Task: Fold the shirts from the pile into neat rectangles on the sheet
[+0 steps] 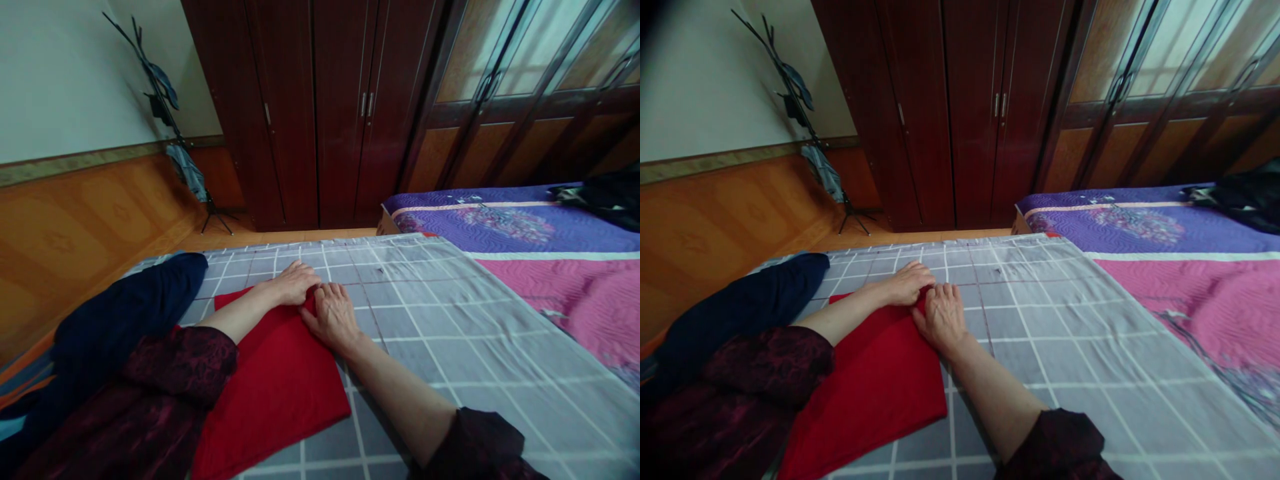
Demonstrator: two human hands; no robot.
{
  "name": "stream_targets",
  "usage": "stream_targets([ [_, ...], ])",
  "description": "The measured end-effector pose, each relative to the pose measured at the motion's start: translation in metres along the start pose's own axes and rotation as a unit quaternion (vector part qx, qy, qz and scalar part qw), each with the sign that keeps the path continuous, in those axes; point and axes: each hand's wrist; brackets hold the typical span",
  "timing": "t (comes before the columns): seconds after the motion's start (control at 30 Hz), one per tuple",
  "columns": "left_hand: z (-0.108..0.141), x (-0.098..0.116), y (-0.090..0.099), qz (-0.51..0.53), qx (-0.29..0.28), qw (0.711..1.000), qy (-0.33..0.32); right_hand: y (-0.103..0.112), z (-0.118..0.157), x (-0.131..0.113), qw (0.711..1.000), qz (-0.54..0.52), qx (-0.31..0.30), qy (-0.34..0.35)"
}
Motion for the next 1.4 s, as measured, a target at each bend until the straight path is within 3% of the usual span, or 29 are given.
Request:
stream_targets([
  [0.2,0.001,0.0,0.023,-0.054,-0.02,0.998,-0.028,-0.006,0.0,0.004,0.999,-0.031,0.008,-0.006],
  [0.4,0.005,-0.015,0.024,0.055,-0.037,0.997,0.028,-0.003,-0.003,0.006,0.996,-0.091,-0.022,0.003],
  [0.7,0.017,-0.048,0.032,0.219,-0.048,0.964,0.143,0.0,-0.003,0.005,0.994,-0.1,-0.042,0.007],
  [0.93,0.021,-0.051,0.015,0.293,-0.007,0.938,0.184,-0.002,-0.003,0.005,0.995,-0.095,-0.04,0.013],
  [1.2,0.007,-0.051,-0.012,0.218,0.096,0.937,0.255,-0.002,-0.003,0.005,0.995,-0.093,-0.041,0.01],
  [1.4,0.039,-0.057,-0.017,0.18,0.08,0.937,0.288,-0.001,-0.003,0.005,0.994,-0.103,-0.037,0.001],
])
Point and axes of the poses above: each hand's wrist, its own z-axis away from the middle knuckle, its own y-axis out of the back of the hand, x = y × z, and after that the axes turned 7 degrees about y, right-handed
